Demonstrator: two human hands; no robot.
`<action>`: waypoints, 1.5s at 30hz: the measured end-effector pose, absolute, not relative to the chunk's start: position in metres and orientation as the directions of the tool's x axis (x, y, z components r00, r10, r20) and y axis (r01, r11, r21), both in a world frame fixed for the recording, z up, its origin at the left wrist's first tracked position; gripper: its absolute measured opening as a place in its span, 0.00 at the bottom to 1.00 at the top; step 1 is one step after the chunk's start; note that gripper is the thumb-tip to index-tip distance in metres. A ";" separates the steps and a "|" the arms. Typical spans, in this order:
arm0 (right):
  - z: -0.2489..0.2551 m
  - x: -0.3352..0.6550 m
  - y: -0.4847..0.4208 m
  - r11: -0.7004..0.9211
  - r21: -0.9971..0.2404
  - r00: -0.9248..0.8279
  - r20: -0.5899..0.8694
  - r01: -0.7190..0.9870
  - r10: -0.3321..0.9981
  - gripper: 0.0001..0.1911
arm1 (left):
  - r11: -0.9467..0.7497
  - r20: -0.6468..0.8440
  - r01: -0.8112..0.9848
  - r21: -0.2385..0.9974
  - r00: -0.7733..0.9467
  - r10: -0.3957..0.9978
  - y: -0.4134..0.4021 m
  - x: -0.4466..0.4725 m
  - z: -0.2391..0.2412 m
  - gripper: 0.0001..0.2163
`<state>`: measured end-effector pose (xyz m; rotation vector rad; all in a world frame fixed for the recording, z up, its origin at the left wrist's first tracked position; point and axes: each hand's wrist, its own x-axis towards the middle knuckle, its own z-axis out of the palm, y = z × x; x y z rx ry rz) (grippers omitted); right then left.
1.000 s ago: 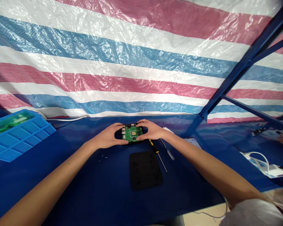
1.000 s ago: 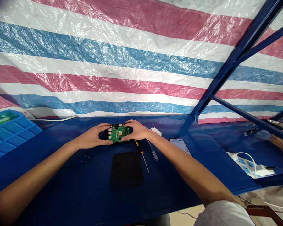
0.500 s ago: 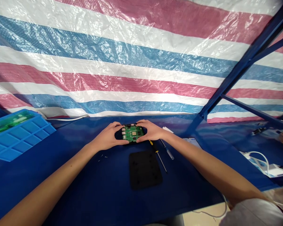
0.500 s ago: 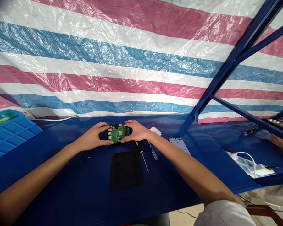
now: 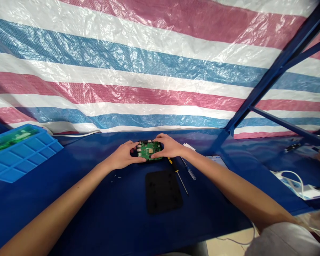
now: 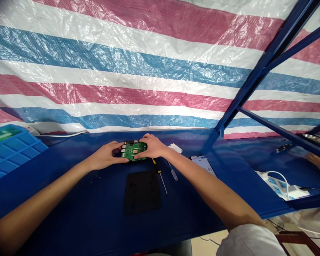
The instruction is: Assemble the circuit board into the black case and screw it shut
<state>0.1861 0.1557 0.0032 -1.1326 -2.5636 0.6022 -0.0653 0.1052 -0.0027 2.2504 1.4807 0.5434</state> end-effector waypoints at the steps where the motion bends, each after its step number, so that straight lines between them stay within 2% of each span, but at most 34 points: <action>1: 0.002 0.185 0.157 0.603 -0.473 -0.647 0.087 0.642 0.758 0.42 | -0.359 0.112 0.772 0.525 0.355 0.928 0.106 -0.066 -0.004 0.30; 9: -0.006 0.174 0.170 0.615 -0.460 -0.600 0.199 0.641 0.775 0.19 | -0.329 0.171 0.755 0.568 0.283 0.944 0.113 -0.067 -0.014 0.20; 17: -0.017 0.164 0.183 0.621 -0.479 -0.564 0.277 0.620 0.778 0.09 | -0.350 0.208 0.745 0.568 0.282 0.937 0.111 -0.065 -0.017 0.20; 23: -0.016 0.161 0.184 0.628 -0.520 -0.542 0.329 0.579 0.773 0.06 | -0.426 0.249 0.723 0.544 0.345 0.905 0.109 -0.061 -0.013 0.17; 28: -0.014 0.165 0.180 0.624 -0.571 -0.558 0.317 0.533 0.767 0.06 | -0.454 0.265 0.697 0.555 0.369 0.891 0.110 -0.059 -0.007 0.15; 36: -0.016 0.166 0.182 0.549 -0.683 -0.513 0.289 0.481 0.808 0.04 | -0.357 0.244 0.624 0.695 0.262 0.934 0.111 -0.053 -0.003 0.16; 39: -0.014 0.163 0.183 0.520 -0.706 -0.489 0.277 0.481 0.827 0.06 | -0.293 0.228 0.565 0.772 0.184 0.956 0.113 -0.052 -0.001 0.18; 41: -0.010 0.164 0.181 0.509 -0.716 -0.493 0.260 0.479 0.830 0.12 | -0.251 0.206 0.505 0.826 0.144 0.968 0.114 -0.053 0.003 0.20; 43: -0.006 0.168 0.178 0.499 -0.725 -0.521 0.225 0.474 0.823 0.23 | -0.210 0.179 0.438 0.874 0.111 0.978 0.114 -0.055 0.008 0.22; 45: -0.001 0.174 0.173 0.494 -0.721 -0.568 0.169 0.486 0.805 0.39 | -0.172 0.155 0.378 0.910 0.074 0.985 0.113 -0.057 0.013 0.24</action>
